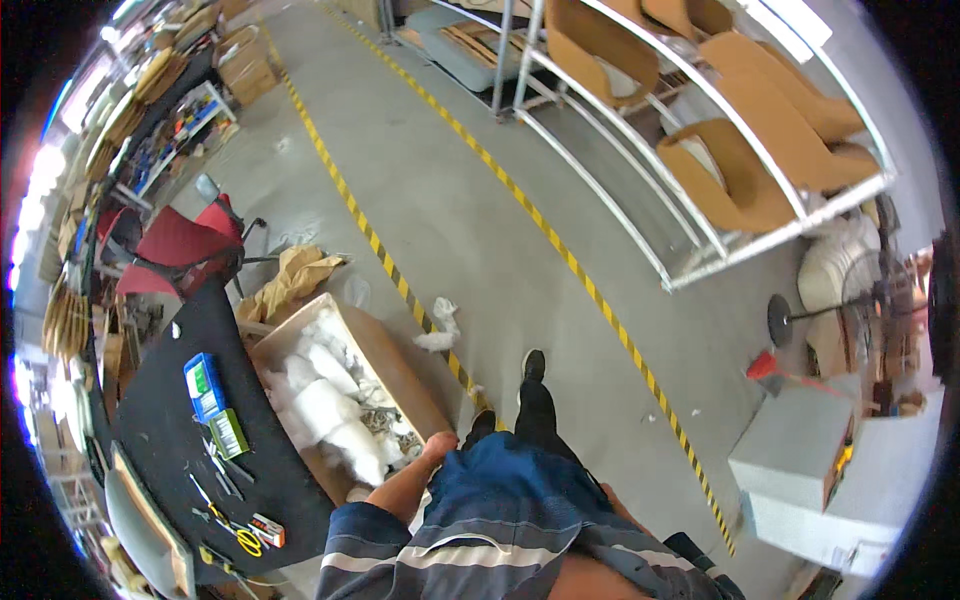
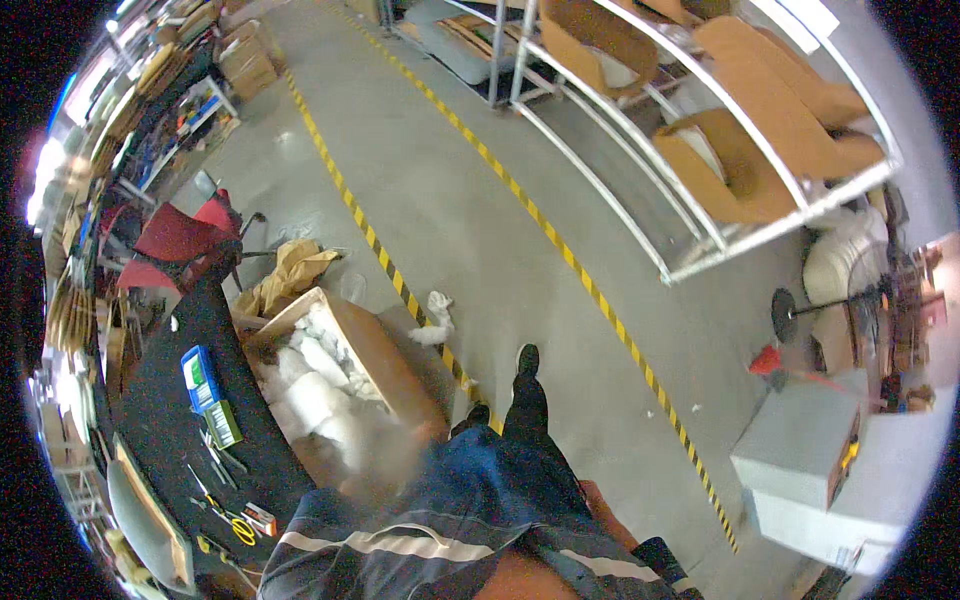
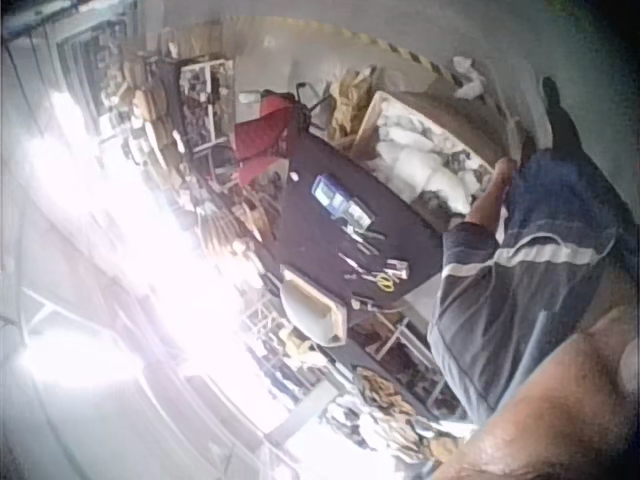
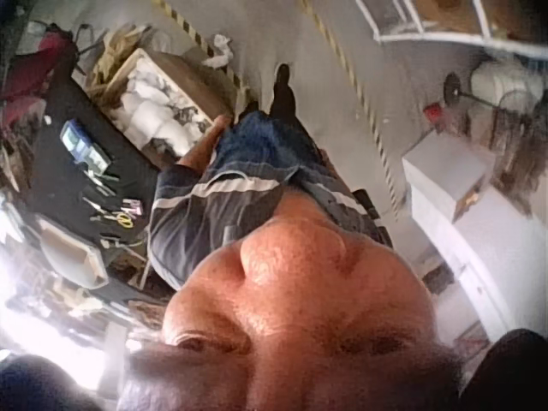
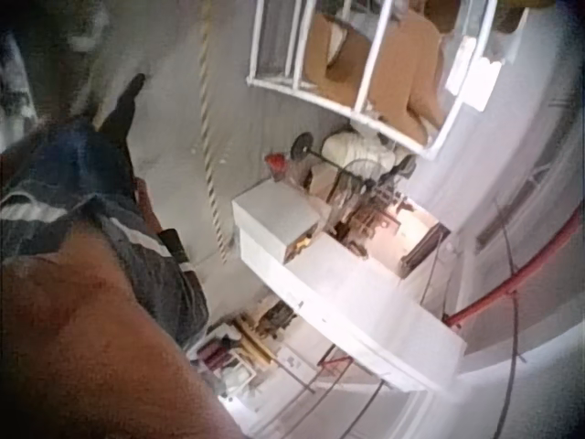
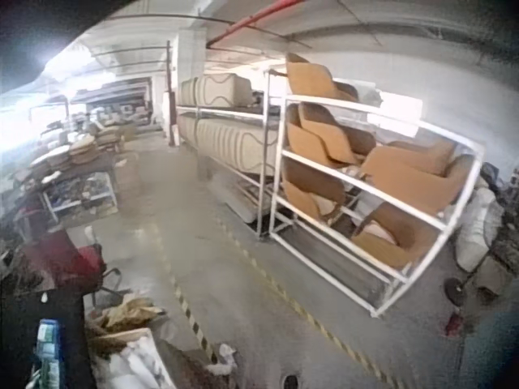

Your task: Assembling and upholstering a chair cushion using a pneumatic staple gun.

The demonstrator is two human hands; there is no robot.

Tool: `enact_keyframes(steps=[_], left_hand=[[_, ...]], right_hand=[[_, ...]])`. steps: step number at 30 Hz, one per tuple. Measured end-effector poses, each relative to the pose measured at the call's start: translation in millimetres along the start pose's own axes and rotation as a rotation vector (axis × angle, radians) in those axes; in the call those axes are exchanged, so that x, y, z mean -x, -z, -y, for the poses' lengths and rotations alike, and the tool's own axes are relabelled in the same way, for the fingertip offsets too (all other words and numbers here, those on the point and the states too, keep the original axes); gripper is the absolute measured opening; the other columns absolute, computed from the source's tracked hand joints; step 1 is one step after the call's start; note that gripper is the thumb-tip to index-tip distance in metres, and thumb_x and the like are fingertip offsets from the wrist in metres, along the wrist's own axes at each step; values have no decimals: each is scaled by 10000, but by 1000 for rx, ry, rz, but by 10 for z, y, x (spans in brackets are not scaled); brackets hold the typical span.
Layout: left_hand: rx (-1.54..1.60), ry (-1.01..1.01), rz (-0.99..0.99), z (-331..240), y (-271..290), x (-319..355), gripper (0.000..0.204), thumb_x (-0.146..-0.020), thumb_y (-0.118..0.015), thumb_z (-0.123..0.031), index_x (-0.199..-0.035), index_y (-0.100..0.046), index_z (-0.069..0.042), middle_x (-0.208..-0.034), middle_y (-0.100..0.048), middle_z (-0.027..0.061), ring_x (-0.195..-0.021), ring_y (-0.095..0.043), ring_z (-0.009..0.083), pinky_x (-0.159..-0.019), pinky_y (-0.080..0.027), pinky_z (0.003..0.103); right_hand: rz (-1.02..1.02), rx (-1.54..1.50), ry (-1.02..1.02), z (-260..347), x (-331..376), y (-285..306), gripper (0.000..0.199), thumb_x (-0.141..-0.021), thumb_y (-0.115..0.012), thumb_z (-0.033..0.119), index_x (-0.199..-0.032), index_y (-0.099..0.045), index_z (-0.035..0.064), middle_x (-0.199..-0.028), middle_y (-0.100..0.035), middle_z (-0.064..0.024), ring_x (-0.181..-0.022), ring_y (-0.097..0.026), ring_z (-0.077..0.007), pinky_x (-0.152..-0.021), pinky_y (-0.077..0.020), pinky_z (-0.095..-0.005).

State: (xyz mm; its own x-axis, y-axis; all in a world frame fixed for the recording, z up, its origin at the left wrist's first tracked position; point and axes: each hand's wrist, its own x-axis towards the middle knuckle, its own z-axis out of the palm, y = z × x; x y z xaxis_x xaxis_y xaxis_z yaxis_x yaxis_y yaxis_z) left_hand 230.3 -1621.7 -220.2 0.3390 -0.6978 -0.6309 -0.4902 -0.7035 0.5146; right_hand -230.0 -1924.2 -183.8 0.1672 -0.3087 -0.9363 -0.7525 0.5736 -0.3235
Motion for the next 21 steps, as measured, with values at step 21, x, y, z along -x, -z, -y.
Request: enact_keyframes(steps=[21], left_hand=[[918, -168, -1062, -2599, 5216, -1096, 203, -925, -570, -75, -1086, -664, 4, -864, -674, 107, -814, -630, 156, -775, -515, 276]], right_hand=[[45, 487, 743, 8004, -1177, -811, 223, -911, -567, 123, -1091, -632, 8, -871, -661, -75, -665, -644, -159, -548, -519, -293]])
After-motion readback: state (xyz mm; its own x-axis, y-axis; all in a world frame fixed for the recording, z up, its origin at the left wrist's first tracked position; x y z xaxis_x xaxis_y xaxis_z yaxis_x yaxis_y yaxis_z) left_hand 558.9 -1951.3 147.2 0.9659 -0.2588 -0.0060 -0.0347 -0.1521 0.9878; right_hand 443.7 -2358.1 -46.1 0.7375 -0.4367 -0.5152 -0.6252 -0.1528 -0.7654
